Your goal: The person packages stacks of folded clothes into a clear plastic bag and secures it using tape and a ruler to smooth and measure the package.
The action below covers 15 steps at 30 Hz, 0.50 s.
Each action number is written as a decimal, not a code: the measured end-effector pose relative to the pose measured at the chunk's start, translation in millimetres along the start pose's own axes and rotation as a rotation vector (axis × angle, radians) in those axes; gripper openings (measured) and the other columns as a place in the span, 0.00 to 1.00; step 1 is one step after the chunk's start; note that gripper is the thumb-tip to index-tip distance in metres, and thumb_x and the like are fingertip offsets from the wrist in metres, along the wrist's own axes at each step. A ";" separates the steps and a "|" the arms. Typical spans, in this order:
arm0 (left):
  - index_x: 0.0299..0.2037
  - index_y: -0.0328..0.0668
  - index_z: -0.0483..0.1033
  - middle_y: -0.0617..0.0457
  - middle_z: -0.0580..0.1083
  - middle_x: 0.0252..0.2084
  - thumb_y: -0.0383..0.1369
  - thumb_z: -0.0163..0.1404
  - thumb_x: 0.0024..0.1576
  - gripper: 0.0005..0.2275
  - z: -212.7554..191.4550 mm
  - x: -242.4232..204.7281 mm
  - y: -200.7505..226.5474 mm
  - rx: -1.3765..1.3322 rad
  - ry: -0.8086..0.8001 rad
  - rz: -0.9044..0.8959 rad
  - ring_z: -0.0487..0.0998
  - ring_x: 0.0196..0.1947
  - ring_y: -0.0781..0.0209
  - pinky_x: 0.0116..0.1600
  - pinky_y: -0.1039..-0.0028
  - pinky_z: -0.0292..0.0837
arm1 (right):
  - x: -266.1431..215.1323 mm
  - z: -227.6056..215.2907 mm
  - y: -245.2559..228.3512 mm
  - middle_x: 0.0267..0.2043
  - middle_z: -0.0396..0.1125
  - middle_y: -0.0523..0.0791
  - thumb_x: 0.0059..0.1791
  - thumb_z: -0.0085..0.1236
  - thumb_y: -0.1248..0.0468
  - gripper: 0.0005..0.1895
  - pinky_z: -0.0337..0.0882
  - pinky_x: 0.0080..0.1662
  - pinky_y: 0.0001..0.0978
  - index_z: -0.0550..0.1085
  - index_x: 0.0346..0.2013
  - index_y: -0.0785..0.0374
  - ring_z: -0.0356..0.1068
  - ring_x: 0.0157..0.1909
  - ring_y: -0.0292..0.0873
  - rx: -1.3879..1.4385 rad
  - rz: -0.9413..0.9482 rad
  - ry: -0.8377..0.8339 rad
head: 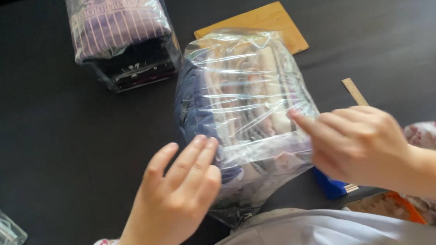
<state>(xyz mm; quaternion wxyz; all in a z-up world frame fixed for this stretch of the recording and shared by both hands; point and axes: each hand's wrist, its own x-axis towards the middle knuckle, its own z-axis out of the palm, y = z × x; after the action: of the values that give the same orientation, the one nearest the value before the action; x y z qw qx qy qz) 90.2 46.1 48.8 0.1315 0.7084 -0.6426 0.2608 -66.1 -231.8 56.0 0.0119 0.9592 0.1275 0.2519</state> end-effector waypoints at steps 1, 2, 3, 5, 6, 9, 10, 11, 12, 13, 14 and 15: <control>0.38 0.43 0.72 0.47 0.79 0.57 0.31 0.50 0.59 0.02 2.3 -5.2 -0.2 0.000 0.007 0.011 0.75 0.62 0.58 0.66 0.61 0.59 | -23.2 0.9 5.2 0.28 0.72 0.46 0.40 0.59 0.68 0.26 0.69 0.31 0.36 0.77 0.53 0.72 0.72 0.26 0.44 -0.010 0.006 0.005; 0.38 0.44 0.71 0.49 0.78 0.57 0.30 0.51 0.61 0.02 5.2 -10.7 -1.6 -0.040 0.079 -0.057 0.76 0.61 0.57 0.66 0.60 0.59 | -45.7 3.0 10.3 0.31 0.72 0.47 0.45 0.57 0.68 0.23 0.69 0.33 0.31 0.77 0.55 0.69 0.70 0.29 0.42 0.086 0.177 0.110; 0.39 0.45 0.69 0.51 0.78 0.57 0.29 0.52 0.62 0.04 8.7 -18.1 -2.3 -0.085 0.147 -0.129 0.76 0.61 0.57 0.66 0.59 0.59 | -69.0 5.9 13.7 0.34 0.71 0.48 0.49 0.55 0.69 0.20 0.69 0.36 0.26 0.77 0.56 0.65 0.69 0.31 0.40 0.185 0.347 0.213; 0.42 0.43 0.68 0.47 0.77 0.57 0.30 0.51 0.63 0.04 13.8 -39.1 -1.4 -0.123 0.271 -0.186 0.76 0.59 0.54 0.66 0.59 0.61 | -125.7 43.2 21.0 0.30 0.70 0.47 0.52 0.54 0.67 0.18 0.67 0.33 0.27 0.78 0.56 0.64 0.67 0.27 0.38 0.260 0.670 0.227; 0.46 0.42 0.68 0.43 0.76 0.56 0.31 0.50 0.64 0.05 16.8 -49.3 -1.3 -0.157 0.392 -0.250 0.76 0.57 0.50 0.65 0.59 0.63 | -154.4 61.8 24.5 0.27 0.69 0.47 0.54 0.53 0.65 0.17 0.65 0.30 0.27 0.79 0.56 0.63 0.64 0.24 0.37 0.342 0.986 0.236; 0.49 0.40 0.64 0.39 0.74 0.55 0.37 0.45 0.68 0.09 45.4 -86.8 3.1 -0.316 0.573 -0.399 0.76 0.55 0.50 0.62 0.66 0.70 | -230.2 119.7 27.4 0.32 0.75 0.47 0.51 0.57 0.60 0.18 0.70 0.38 0.30 0.80 0.54 0.62 0.69 0.32 0.36 0.463 1.285 -0.092; 0.49 0.40 0.64 0.39 0.74 0.55 0.37 0.45 0.68 0.09 59.3 -92.0 3.8 -0.321 0.568 -0.399 0.76 0.55 0.50 0.62 0.66 0.70 | -244.3 134.9 21.4 0.32 0.75 0.47 0.51 0.57 0.60 0.18 0.70 0.38 0.30 0.80 0.54 0.62 0.69 0.32 0.36 0.465 1.291 -0.095; 0.51 0.38 0.64 0.38 0.73 0.55 0.38 0.44 0.71 0.10 73.0 -97.4 5.8 -0.381 0.686 -0.468 0.76 0.55 0.52 0.61 0.67 0.71 | -259.4 148.7 15.0 0.35 0.75 0.45 0.51 0.57 0.59 0.19 0.70 0.40 0.29 0.78 0.55 0.61 0.69 0.35 0.36 0.607 1.363 -0.136; 0.53 0.36 0.64 0.38 0.72 0.56 0.38 0.43 0.73 0.12 86.9 -103.1 8.0 -0.441 0.805 -0.534 0.76 0.54 0.53 0.60 0.69 0.72 | -274.8 162.4 8.2 0.38 0.76 0.44 0.50 0.58 0.58 0.21 0.70 0.41 0.29 0.76 0.57 0.59 0.70 0.38 0.35 0.750 1.432 -0.177; 0.53 0.36 0.64 0.38 0.72 0.56 0.38 0.43 0.73 0.12 96.0 -107.1 9.3 -0.451 0.795 -0.533 0.76 0.54 0.53 0.60 0.69 0.72 | -282.1 170.3 5.6 0.38 0.76 0.44 0.50 0.58 0.58 0.21 0.70 0.41 0.29 0.76 0.57 0.59 0.70 0.38 0.35 0.750 1.447 -0.177; 0.53 0.36 0.64 0.40 0.72 0.55 0.39 0.43 0.74 0.12 105.3 -111.1 10.7 -0.461 0.846 -0.614 0.76 0.53 0.55 0.59 0.71 0.72 | -289.6 178.3 3.0 0.38 0.75 0.44 0.50 0.57 0.57 0.22 0.69 0.42 0.28 0.76 0.59 0.58 0.69 0.39 0.35 0.853 1.429 -0.132; 0.53 0.37 0.65 0.41 0.71 0.55 0.40 0.42 0.75 0.12 115.0 -114.8 11.6 -0.474 0.893 -0.695 0.75 0.52 0.56 0.57 0.73 0.71 | -298.2 185.6 -1.6 0.39 0.75 0.44 0.51 0.57 0.57 0.23 0.69 0.43 0.27 0.75 0.60 0.57 0.69 0.39 0.35 0.954 1.414 -0.082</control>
<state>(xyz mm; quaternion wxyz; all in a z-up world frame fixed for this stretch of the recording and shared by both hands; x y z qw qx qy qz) 97.5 81.1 -110.2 0.6195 0.6500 -0.2974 0.3244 -226.9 -297.2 -249.4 -0.5487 0.7241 -0.4092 0.0845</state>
